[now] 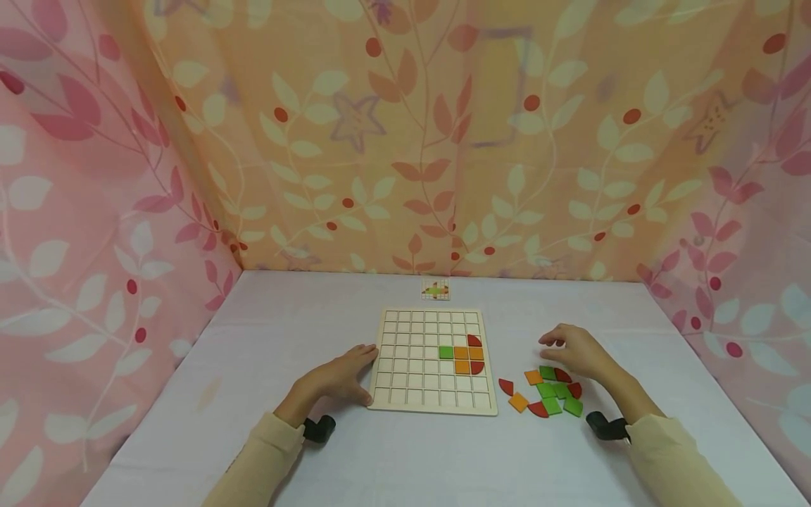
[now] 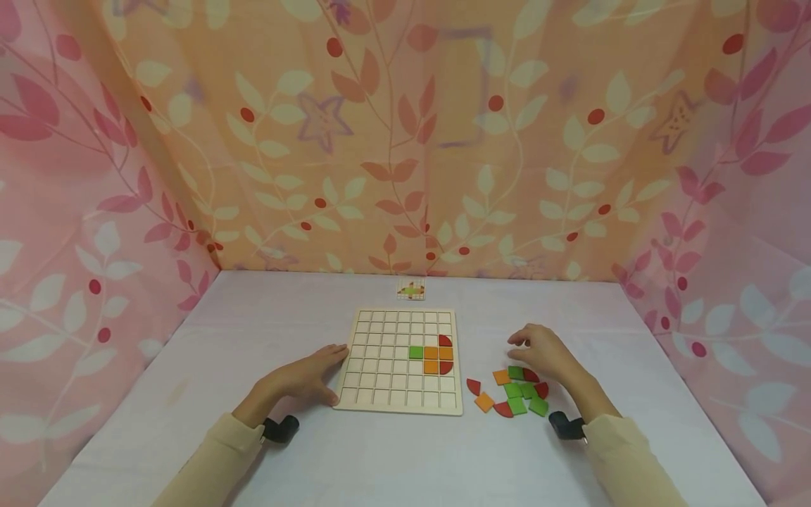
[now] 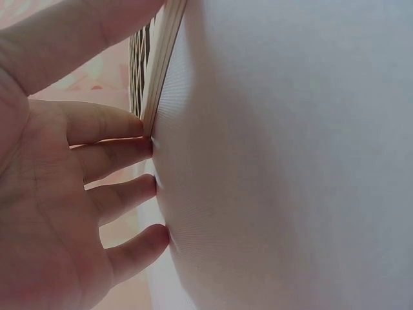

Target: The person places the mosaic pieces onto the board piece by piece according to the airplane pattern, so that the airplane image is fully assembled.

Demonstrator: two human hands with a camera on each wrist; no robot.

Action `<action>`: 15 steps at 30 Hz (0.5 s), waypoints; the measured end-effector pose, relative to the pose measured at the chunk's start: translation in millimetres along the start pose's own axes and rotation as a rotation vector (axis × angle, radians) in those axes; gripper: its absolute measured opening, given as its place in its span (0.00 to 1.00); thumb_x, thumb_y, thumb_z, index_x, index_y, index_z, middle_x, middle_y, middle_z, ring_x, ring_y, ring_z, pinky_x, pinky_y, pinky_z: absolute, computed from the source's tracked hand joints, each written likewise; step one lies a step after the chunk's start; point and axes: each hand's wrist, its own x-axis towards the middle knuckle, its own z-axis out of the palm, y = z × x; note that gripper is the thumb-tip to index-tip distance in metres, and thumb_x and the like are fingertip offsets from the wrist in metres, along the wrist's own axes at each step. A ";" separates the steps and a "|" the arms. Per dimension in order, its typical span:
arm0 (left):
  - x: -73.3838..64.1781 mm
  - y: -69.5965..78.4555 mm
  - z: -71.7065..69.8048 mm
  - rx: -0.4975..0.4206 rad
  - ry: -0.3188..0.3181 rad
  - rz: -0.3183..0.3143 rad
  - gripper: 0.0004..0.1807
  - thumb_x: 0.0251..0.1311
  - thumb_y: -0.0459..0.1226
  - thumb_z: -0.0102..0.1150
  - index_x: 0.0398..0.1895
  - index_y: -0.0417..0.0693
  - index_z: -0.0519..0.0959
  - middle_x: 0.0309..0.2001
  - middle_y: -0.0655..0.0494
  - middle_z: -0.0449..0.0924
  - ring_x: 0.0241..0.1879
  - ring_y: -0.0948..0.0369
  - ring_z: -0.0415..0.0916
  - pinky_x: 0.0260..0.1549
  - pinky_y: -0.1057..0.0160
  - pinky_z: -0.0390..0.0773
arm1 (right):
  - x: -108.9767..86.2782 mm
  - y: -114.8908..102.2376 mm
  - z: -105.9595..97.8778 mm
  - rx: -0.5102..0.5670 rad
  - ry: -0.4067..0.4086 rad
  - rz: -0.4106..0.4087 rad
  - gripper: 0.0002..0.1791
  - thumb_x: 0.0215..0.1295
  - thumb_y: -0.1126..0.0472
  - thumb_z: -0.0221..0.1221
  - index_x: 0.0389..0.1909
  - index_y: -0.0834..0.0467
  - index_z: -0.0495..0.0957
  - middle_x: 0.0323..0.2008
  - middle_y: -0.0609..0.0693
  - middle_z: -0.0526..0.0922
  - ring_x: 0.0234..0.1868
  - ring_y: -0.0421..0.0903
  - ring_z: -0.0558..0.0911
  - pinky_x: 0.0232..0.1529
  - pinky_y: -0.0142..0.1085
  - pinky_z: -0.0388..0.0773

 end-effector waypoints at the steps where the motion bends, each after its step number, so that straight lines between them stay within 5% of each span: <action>1: -0.3 0.1 0.0 -0.001 0.000 0.003 0.53 0.46 0.42 0.76 0.74 0.42 0.57 0.77 0.50 0.51 0.78 0.49 0.43 0.74 0.46 0.51 | -1.9 2.7 -0.8 -0.001 -0.001 0.006 0.16 0.61 0.58 0.65 0.46 0.63 0.84 0.38 0.54 0.81 0.40 0.49 0.75 0.35 0.35 0.76; 7: -0.8 0.0 0.2 0.000 -0.004 0.007 0.53 0.46 0.42 0.76 0.74 0.41 0.57 0.77 0.49 0.51 0.78 0.48 0.43 0.74 0.45 0.51 | -11.5 19.2 -4.7 -0.001 -0.016 0.029 0.16 0.60 0.59 0.65 0.45 0.64 0.84 0.38 0.55 0.81 0.40 0.50 0.75 0.36 0.37 0.76; 15: 0.0 0.6 -0.9 -0.012 -0.003 0.007 0.53 0.46 0.42 0.76 0.74 0.41 0.57 0.77 0.49 0.51 0.78 0.49 0.43 0.74 0.47 0.51 | -18.6 31.5 -7.7 -0.029 -0.049 0.067 0.18 0.53 0.66 0.66 0.45 0.68 0.82 0.41 0.60 0.80 0.43 0.57 0.77 0.48 0.56 0.78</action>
